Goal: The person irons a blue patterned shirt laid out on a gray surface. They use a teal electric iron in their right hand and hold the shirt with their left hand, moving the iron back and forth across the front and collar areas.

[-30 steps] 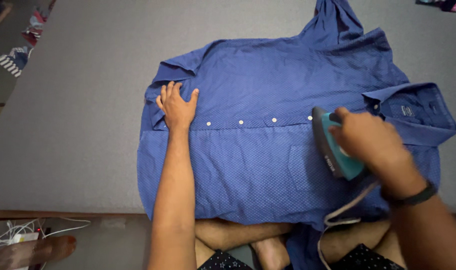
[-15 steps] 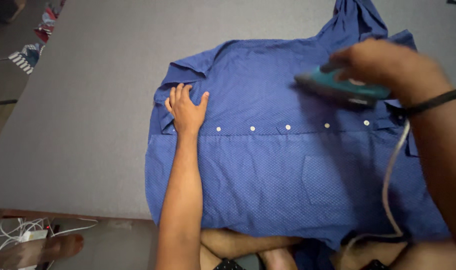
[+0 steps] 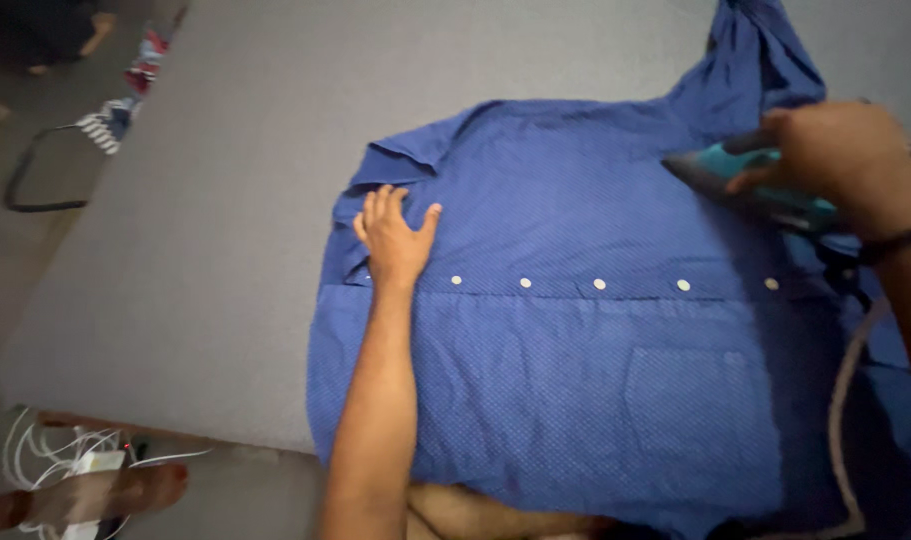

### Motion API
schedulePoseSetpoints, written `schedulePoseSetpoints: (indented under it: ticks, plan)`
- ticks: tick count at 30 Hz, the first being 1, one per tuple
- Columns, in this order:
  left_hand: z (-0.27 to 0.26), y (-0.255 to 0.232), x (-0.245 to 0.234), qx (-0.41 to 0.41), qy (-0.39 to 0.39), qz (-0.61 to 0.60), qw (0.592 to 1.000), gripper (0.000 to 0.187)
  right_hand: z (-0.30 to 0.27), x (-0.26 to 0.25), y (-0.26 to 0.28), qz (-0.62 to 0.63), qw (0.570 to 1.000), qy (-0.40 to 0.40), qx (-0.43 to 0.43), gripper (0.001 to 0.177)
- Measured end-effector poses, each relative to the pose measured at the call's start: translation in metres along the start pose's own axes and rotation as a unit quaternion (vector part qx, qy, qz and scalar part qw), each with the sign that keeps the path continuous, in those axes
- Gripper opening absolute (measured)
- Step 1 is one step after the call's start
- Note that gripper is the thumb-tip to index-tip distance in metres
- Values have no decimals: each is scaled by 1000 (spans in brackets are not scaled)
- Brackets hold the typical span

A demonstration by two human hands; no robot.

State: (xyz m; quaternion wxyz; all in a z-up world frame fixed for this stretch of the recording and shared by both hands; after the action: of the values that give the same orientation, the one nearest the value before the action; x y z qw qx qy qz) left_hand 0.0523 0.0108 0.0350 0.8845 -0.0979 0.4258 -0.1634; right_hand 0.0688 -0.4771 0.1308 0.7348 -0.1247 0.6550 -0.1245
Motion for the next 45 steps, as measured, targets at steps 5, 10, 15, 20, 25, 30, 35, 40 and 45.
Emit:
schedulePoseSetpoints:
  ticks: [5,10,15,20,25,30,35,40,45]
  plan:
    - [0,-2,-4,0,3,-2,1000,61,10,12,-7,26,999,-10,23,66]
    - [0,-2,-3,-14,7,-5,1000,61,13,8,-1,-13,997,72,32,71]
    - [2,-2,-5,-31,9,-10,999,60,-11,-11,20,5,990,141,-30,65]
    - [3,-1,-5,-35,22,-15,999,61,-37,-36,50,-14,986,145,-86,61]
    - [4,-2,-3,-26,50,25,998,67,-44,-56,91,31,983,131,-122,61]
    - [4,-2,-3,-38,64,31,997,69,-43,-81,129,88,981,80,-152,58]
    - [3,-1,-3,-52,72,32,996,69,-39,-91,166,92,981,45,-167,59]
    - [4,-3,-5,-41,67,33,996,69,-31,-100,196,113,974,3,-198,60]
    - [4,-4,-4,-41,76,39,996,68,-21,-106,220,133,970,-19,-201,59]
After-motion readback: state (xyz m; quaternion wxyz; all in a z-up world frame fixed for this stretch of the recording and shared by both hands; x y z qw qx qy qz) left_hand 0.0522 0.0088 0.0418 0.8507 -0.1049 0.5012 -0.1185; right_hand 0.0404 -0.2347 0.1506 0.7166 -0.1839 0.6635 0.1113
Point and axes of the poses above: each hand's wrist, its own z-axis towards the middle knuckle, its own x-axis out of the palm, y = z × x, the point moved 6 cm from there along z, towards the middle knuckle, and after that the axes turned 9 degrees about x, right-handed, at the moved point
